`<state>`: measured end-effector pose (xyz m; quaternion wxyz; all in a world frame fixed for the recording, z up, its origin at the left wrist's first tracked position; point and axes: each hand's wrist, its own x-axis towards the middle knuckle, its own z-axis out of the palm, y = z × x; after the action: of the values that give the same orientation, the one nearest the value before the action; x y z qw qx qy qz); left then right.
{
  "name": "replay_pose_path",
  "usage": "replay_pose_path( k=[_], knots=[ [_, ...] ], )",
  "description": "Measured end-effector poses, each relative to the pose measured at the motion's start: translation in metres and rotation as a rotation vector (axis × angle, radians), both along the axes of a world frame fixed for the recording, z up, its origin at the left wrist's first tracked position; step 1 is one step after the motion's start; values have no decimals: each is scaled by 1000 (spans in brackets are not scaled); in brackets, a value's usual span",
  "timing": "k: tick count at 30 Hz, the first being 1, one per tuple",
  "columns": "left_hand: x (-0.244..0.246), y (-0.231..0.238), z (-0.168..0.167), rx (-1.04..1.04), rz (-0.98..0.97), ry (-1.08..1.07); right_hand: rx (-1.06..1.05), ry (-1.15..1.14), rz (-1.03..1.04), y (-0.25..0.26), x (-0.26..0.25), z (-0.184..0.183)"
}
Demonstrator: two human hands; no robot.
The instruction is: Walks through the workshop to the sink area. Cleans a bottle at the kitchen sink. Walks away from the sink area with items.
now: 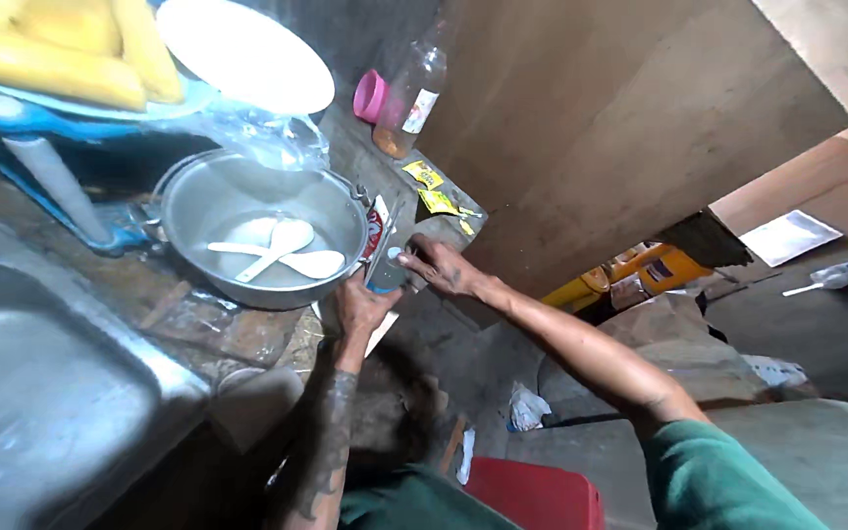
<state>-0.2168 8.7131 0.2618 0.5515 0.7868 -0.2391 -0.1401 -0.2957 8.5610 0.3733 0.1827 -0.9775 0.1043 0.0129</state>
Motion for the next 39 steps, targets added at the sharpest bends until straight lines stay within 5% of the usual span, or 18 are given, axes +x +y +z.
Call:
replay_pose_path(
  k=[9, 15, 22, 27, 39],
  knots=[
    [-14, 8, 51, -262, -239, 203, 882, -366, -21, 14, -74, -101],
    [-77, -19, 101, -323, -501, 368, 1249, -805, -25, 39, -121, -117],
    [-152, -100, 135, -336, -550, 79, 935, -1138, -216, -28, -229, -97],
    [-229, -207, 169, -383, -546, -290, 672, -1084, -385, -113, -341, -105],
    [-464, -503, 167, 177, -1065, -1189, 247, -1147, -1178, -286, -532, -150]
  ],
)
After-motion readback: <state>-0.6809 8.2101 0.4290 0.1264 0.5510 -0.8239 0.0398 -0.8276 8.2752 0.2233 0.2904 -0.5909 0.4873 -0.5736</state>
